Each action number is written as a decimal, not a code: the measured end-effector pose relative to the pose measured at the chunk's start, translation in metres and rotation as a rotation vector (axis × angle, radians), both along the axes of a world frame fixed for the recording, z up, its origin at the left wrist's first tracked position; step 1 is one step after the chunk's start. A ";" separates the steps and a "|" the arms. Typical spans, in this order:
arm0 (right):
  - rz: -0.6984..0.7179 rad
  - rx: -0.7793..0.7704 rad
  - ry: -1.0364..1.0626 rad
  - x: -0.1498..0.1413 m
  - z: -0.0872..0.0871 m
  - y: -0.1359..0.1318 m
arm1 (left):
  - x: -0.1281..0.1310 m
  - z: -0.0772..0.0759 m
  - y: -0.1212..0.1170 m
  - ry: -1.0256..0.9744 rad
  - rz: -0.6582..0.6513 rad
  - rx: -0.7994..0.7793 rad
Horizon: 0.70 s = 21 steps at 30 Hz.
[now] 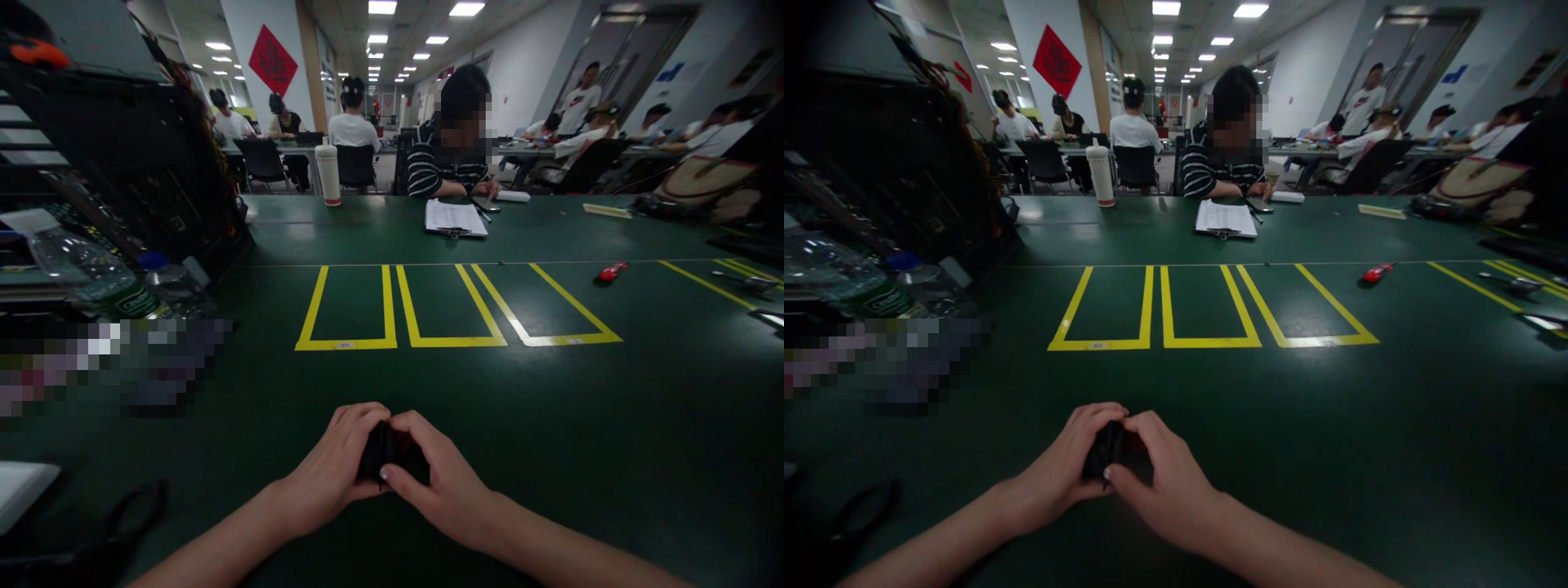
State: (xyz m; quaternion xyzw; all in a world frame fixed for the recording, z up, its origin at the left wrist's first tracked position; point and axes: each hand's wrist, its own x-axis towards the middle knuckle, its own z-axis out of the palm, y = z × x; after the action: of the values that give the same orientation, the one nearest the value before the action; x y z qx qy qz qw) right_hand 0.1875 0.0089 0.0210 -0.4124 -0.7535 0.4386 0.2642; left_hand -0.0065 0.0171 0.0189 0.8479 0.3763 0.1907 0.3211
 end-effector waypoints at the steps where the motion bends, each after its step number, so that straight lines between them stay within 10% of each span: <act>1: 0.014 0.020 0.005 0.001 0.000 0.000 | 0.000 0.000 0.000 0.003 -0.004 -0.002; 13: -0.021 -0.077 0.063 -0.002 -0.008 0.002 | 0.002 -0.010 0.000 -0.022 0.004 0.061; 21: 0.018 0.131 0.069 -0.001 -0.010 0.000 | 0.001 -0.010 0.003 -0.014 -0.028 0.108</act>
State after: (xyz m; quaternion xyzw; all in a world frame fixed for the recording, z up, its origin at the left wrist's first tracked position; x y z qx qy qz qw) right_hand 0.1866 0.0086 0.0111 -0.3721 -0.7747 0.4047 0.3124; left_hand -0.0053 0.0197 0.0088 0.8677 0.3513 0.2122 0.2803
